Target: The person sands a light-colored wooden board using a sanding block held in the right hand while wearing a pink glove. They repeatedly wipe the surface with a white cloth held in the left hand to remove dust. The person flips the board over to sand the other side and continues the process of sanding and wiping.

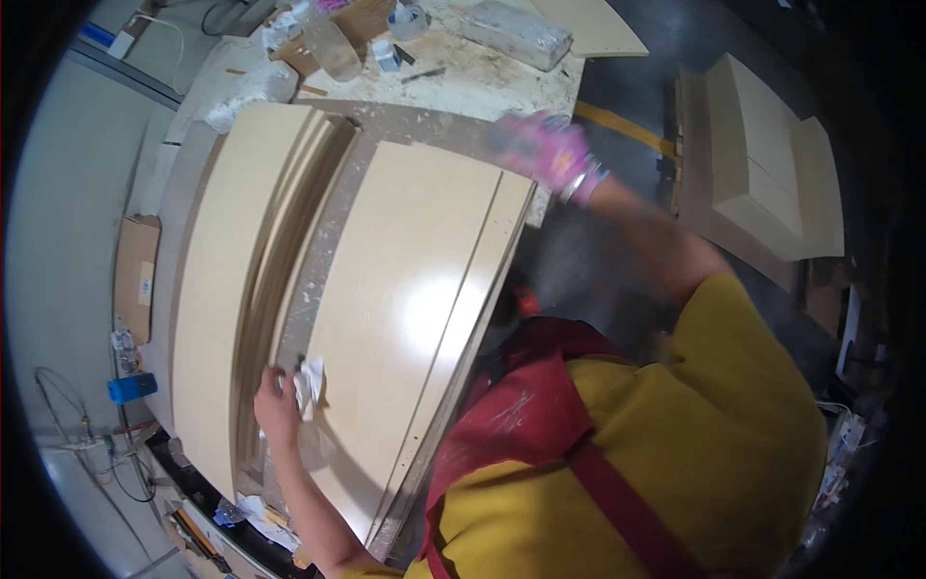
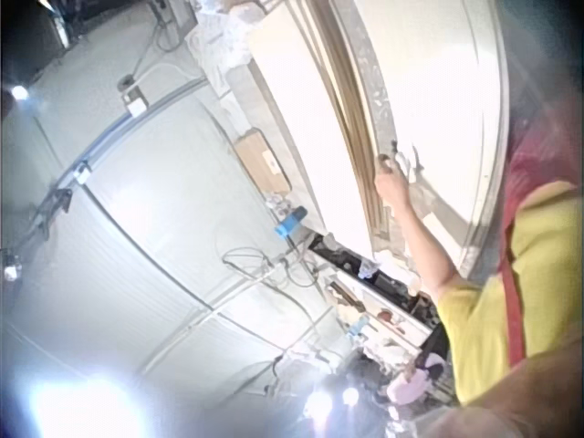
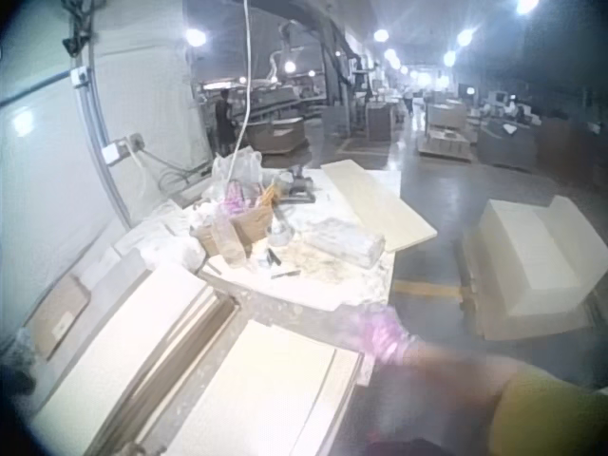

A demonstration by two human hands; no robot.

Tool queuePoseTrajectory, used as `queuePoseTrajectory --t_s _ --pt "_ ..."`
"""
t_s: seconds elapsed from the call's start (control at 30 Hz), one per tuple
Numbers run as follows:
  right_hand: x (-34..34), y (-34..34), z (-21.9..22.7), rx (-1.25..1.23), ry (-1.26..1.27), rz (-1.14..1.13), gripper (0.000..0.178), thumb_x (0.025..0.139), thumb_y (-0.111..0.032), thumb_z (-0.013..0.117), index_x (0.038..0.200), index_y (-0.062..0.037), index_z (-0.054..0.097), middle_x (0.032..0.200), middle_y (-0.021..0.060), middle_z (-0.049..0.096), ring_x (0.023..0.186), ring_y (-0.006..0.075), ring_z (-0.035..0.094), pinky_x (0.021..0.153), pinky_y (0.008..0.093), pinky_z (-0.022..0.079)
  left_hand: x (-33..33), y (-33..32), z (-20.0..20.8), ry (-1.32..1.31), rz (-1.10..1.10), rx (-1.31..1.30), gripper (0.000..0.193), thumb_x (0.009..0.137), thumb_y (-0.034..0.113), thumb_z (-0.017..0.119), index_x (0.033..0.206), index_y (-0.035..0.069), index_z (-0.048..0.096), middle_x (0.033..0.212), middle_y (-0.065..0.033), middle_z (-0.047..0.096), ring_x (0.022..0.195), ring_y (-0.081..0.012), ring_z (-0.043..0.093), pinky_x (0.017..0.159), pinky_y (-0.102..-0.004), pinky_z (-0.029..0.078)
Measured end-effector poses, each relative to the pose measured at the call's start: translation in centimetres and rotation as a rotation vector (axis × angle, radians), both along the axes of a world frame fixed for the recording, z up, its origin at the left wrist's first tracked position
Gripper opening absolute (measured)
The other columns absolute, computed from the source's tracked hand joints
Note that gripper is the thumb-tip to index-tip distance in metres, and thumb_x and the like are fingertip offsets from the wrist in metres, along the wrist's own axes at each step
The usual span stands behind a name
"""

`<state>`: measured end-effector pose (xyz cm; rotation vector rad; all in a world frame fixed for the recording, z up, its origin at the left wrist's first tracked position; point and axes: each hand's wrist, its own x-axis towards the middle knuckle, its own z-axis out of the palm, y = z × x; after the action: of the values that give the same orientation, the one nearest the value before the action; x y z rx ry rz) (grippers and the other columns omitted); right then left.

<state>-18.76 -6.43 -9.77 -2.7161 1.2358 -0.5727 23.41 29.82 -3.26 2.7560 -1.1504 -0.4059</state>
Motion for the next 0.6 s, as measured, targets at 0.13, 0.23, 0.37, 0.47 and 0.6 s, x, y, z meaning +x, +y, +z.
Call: queuePoseTrajectory --t_s 0.13,0.23,0.37,0.47,0.6 --pt "-3.9 -4.7 3.0 0.613 -0.634 -0.209 0.059 0.090 -0.044 0.060 0.135 -0.0071 0.051 0.115 0.0137 0.064 0.105 0.0262 0.061 0.091 0.0352 0.047 1.7 4.2 0.3 0.158 -0.047 0.043 0.064 0.074 0.031 0.078 0.124 0.006 0.048 0.102 -0.0223 0.066 0.093 -0.0394 0.065 0.078 -0.0429 0.051" --pt "-2.2 0.1 3.1 1.303 -0.942 -0.062 0.052 0.091 -0.040 0.062 0.129 -0.0050 0.055 0.119 0.0054 0.061 0.110 0.0160 0.055 0.097 0.0325 0.041 -0.6 2.0 2.4 0.242 -0.109 0.174 0.103 0.066 0.033 0.084 0.146 0.007 0.026 0.106 -0.0255 0.065 0.101 -0.0408 0.063 0.085 -0.0437 0.051" --pt "2.2 8.5 2.7 1.691 -0.759 0.184 0.046 0.096 -0.032 0.056 0.129 -0.0004 0.055 0.116 0.0057 0.063 0.109 0.0129 0.056 0.098 0.0277 0.041 0.6 1.7 0.8 0.277 -0.223 0.363 0.069 0.070 0.046 0.078 0.123 0.007 0.060 0.099 -0.0208 0.068 0.093 -0.0393 0.065 0.083 -0.0427 0.051" --pt "3.9 13.0 1.0 1.909 -0.695 0.175 0.041 0.093 -0.032 0.060 0.121 -0.0026 0.060 0.102 0.0053 0.066 0.087 0.0143 0.063 0.075 0.0304 0.052 1.7 2.2 0.1 0.273 -0.211 0.244 0.074 0.075 0.050 0.075 0.124 -0.003 0.058 0.110 -0.0257 0.065 0.106 -0.0373 0.062 0.089 -0.0403 0.048" --pt "5.8 15.9 1.0 2.005 -0.526 0.224 0.040 0.092 -0.034 0.063 0.118 -0.0034 0.062 0.104 0.0050 0.066 0.092 0.0129 0.061 0.078 0.0284 0.050 0.7 1.6 2.3 0.266 -0.148 0.211 0.062 0.079 0.042 0.072 0.121 -0.003 0.060 0.107 -0.0264 0.066 0.102 -0.0351 0.065 0.087 -0.0383 0.049"
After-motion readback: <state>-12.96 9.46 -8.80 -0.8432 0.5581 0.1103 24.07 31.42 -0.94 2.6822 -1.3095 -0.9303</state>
